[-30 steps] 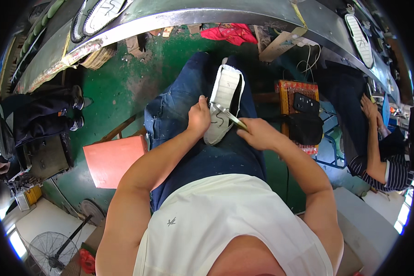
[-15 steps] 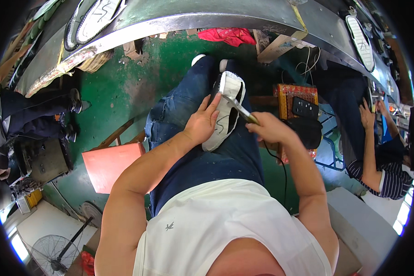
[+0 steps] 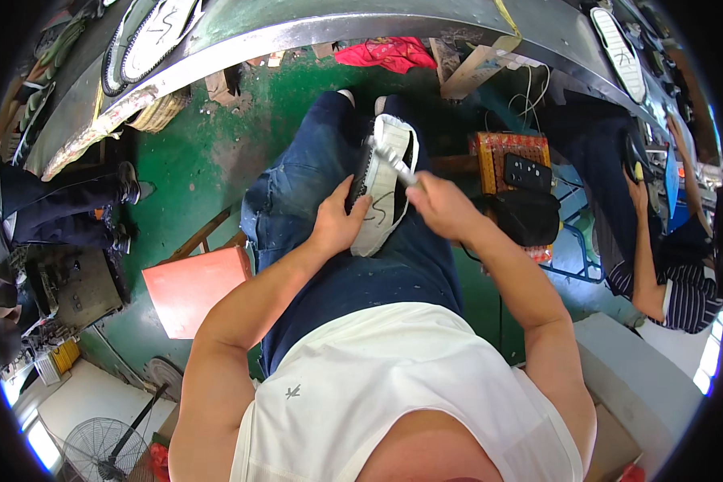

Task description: Assembling shoe components on a production line using pliers and hand tools to pull and secure materials.

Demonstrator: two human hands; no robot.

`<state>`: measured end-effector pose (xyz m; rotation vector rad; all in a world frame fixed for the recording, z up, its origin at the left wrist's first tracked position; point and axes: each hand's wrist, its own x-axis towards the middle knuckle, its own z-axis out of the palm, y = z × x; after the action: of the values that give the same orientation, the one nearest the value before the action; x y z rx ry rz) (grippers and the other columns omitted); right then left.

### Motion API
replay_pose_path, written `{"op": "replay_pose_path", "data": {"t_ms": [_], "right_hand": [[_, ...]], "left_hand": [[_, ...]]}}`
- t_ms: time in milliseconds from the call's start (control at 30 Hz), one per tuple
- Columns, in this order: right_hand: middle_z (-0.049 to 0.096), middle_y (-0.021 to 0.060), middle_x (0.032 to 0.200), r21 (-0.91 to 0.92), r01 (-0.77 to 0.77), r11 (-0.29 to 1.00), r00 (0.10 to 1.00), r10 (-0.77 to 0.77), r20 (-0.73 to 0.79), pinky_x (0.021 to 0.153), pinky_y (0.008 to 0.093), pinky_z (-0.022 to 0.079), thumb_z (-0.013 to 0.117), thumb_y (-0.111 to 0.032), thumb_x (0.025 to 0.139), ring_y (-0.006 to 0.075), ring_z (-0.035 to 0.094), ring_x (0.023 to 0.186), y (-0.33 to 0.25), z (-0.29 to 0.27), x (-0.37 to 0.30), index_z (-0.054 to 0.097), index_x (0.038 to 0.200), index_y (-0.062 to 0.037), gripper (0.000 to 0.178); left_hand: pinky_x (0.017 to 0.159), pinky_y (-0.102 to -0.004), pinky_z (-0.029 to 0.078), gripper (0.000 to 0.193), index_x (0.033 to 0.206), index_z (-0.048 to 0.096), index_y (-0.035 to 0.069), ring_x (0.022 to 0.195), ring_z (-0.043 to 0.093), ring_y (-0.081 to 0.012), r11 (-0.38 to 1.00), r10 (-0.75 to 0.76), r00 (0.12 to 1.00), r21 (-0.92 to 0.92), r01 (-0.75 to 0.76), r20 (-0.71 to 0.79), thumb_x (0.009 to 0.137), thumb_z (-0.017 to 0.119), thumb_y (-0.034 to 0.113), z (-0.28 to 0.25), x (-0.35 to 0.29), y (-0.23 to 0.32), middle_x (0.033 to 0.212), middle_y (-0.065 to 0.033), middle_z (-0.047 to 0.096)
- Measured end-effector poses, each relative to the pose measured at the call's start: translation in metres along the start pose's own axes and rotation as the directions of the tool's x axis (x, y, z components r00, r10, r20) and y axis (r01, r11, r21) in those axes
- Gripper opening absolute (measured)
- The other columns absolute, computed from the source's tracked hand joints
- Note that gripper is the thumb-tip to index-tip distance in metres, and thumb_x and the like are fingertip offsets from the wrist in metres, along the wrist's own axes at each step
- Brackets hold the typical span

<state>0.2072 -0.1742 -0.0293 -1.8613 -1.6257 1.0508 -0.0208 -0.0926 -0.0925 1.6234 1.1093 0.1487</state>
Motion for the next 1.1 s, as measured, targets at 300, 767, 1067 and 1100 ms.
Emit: {"op": "replay_pose_path", "data": {"t_ms": [300, 767, 1067, 1100], "right_hand": [[0.067, 0.0096, 0.081, 0.385, -0.227, 0.894, 0.97, 0.244, 0.007, 0.067, 0.033, 0.052, 0.045, -0.04, 0.107, 0.0177, 0.065, 0.071, 0.051, 0.02, -0.061, 0.06, 0.101, 0.0007, 0.044], [0.065, 0.0052, 0.094, 0.583, -0.276, 0.764, 0.935, 0.353, -0.019, 0.069, 0.028, 0.052, 0.056, -0.024, 0.102, 0.0132, 0.064, 0.075, 0.061, 0.018, -0.098, 0.057, 0.117, 0.0005, 0.029], [0.062, 0.0173, 0.082, 0.241, -0.269, 0.932, 0.963, 0.262, 0.062, 0.074, 0.0408, 0.049, 0.063, -0.019, 0.093, 0.0314, 0.062, 0.076, 0.018, -0.004, -0.081, 0.06, 0.107, -0.0015, 0.022], [0.063, 0.0183, 0.083, 0.208, -0.223, 0.952, 0.974, 0.207, 0.094, 0.075, 0.0409, 0.049, 0.063, -0.019, 0.093, 0.0331, 0.062, 0.077, 0.015, -0.008, -0.075, 0.06, 0.106, -0.0008, 0.022]], "left_hand": [[0.108, -0.0377, 0.044, 0.111, 0.162, 0.014, 0.015, 0.124, 0.06, -0.0375, 0.989, -0.089, 0.952, 0.142, 0.049, 0.293, 0.073, 0.081, 0.011, -0.035, -0.019, 0.057, 0.137, -0.027, 0.058], [0.083, -0.03, 0.055, 0.061, 0.133, 0.051, -0.002, 0.094, 0.066, -0.0157, 0.883, 0.402, 0.916, -0.264, -0.387, 0.004, 0.085, 0.082, 0.019, -0.067, 0.054, 0.152, 0.104, -0.0121, 0.069], [0.094, -0.0404, 0.054, 0.062, 0.134, 0.056, -0.005, 0.111, 0.067, -0.0374, 0.941, 0.229, 0.973, 0.255, -0.223, 0.009, 0.088, 0.072, 0.033, -0.002, 0.052, 0.011, 0.121, -0.0268, 0.067], [0.094, -0.0404, 0.054, 0.062, 0.134, 0.056, -0.005, 0.111, 0.067, -0.0374, 0.942, 0.225, 0.974, 0.253, -0.221, 0.012, 0.088, 0.072, 0.033, -0.004, 0.045, 0.019, 0.121, -0.0268, 0.067]]}}
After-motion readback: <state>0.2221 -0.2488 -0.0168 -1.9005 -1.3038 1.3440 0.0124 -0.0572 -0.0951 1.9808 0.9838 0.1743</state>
